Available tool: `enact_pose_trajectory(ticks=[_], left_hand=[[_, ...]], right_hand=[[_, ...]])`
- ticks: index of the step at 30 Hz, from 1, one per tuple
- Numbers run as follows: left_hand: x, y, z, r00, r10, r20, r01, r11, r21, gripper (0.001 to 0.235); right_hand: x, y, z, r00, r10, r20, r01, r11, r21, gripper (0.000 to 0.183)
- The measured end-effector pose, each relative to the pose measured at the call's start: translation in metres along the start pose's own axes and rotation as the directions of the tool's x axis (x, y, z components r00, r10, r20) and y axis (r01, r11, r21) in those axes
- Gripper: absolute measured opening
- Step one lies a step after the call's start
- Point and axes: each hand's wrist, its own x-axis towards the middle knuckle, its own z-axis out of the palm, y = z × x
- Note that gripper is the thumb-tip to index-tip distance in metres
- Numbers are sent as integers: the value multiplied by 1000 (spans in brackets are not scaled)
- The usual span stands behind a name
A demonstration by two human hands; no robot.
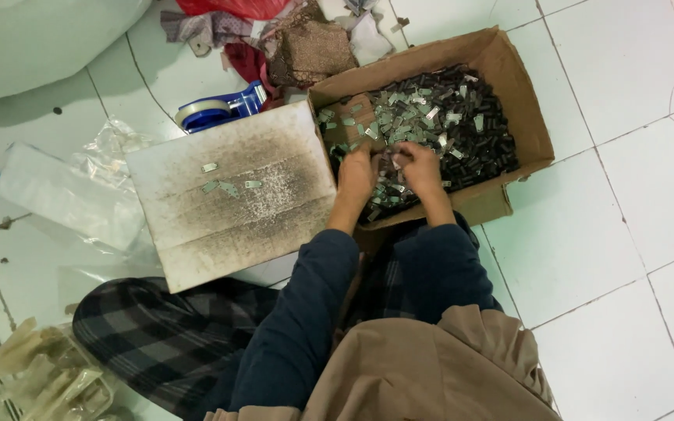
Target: The person picks up small metal parts from a box and places them into plastic bags by hand.
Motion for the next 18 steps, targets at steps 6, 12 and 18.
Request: enact_pose_trajectory(ticks=[6,12,18], left_hand=[[-8,24,-20,999,-45,8,46,996,-75,13],[-1,15,-12,992,-82,98,100,977,-187,22],[0,9,-11,994,-62,88,89,932,-353,24]], right_hand=[[-18,-33,-25,989,66,-134,-37,977,211,29],[-9,-10,-14,993,73,-97,-43,958,282,31],[-18,-28,-13,993,120,19,-113,857,503,32]])
